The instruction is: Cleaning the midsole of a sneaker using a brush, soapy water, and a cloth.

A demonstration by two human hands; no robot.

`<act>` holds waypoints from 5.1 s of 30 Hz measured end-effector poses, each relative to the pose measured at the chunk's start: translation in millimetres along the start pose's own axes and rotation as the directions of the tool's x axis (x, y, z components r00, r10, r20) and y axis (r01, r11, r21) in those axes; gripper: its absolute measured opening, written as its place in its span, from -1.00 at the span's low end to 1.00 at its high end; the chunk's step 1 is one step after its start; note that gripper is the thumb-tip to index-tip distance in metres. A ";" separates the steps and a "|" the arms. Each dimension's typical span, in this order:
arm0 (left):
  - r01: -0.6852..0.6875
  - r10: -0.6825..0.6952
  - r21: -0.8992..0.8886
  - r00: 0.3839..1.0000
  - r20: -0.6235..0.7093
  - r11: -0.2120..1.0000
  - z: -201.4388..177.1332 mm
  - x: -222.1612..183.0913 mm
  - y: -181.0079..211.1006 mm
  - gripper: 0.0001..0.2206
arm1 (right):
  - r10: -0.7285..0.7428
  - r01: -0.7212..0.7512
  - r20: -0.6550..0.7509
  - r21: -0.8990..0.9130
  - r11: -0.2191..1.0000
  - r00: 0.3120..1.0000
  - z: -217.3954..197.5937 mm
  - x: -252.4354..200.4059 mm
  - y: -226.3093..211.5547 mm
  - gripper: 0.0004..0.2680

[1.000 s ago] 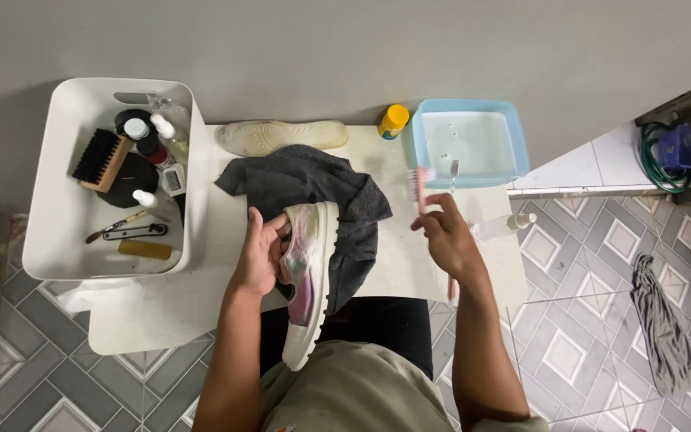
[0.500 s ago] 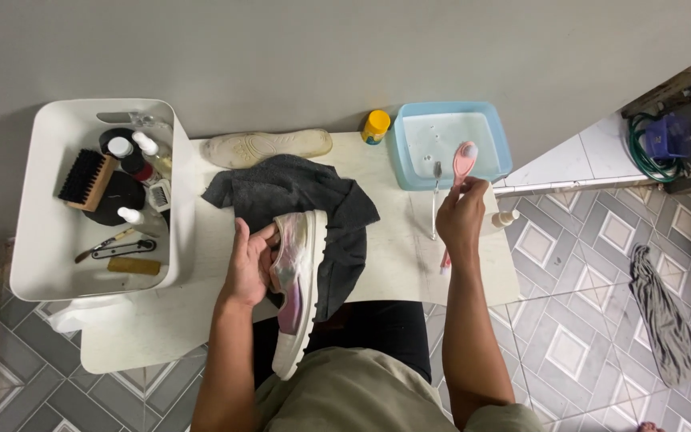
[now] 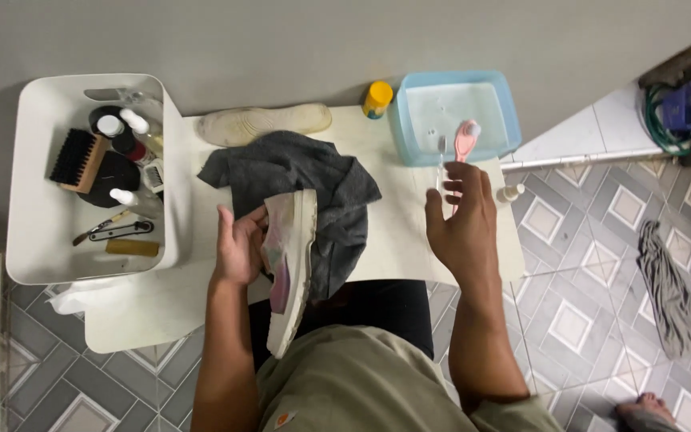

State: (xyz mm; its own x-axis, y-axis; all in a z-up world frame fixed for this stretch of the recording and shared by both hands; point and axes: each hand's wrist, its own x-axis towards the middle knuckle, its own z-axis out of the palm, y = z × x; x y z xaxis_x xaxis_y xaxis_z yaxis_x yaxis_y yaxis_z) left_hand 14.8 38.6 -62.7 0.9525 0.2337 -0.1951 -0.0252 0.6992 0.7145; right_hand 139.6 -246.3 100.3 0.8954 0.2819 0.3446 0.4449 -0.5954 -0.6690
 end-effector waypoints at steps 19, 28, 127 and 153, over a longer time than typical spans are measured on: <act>0.002 -0.002 -0.056 1.000 0.007 0.998 -5.4 -8.9 0.9 -0.02 | -0.129 0.191 0.665 -0.021 0.981 0.736 -78.8 -8.4 -73.3 -0.86; -0.032 0.034 -0.020 0.994 0.103 0.999 -2.4 -8.4 8.1 0.00 | -0.245 0.174 0.422 0.200 0.964 0.873 -25.8 -11.5 -72.4 -0.86; -0.323 0.179 0.944 0.935 0.306 0.069 18.1 106.3 -15.4 -0.50 | 0.065 -0.214 0.546 0.214 0.953 0.835 118.3 -94.2 9.8 -0.62; -0.020 -0.042 0.579 0.995 0.093 0.815 82.2 47.9 86.6 -0.56 | 0.100 -0.269 0.563 0.225 0.936 0.820 119.7 -91.5 12.2 -0.60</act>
State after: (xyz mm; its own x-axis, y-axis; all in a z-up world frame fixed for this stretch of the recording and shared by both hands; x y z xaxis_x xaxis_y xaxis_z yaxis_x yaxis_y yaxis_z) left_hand 83.1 54.8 45.0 0.9769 0.1402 -0.1610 0.1358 0.1737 0.9754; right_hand 65.1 -189.3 -18.2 0.7886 0.5950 -0.1552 0.1793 -0.4638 -0.8676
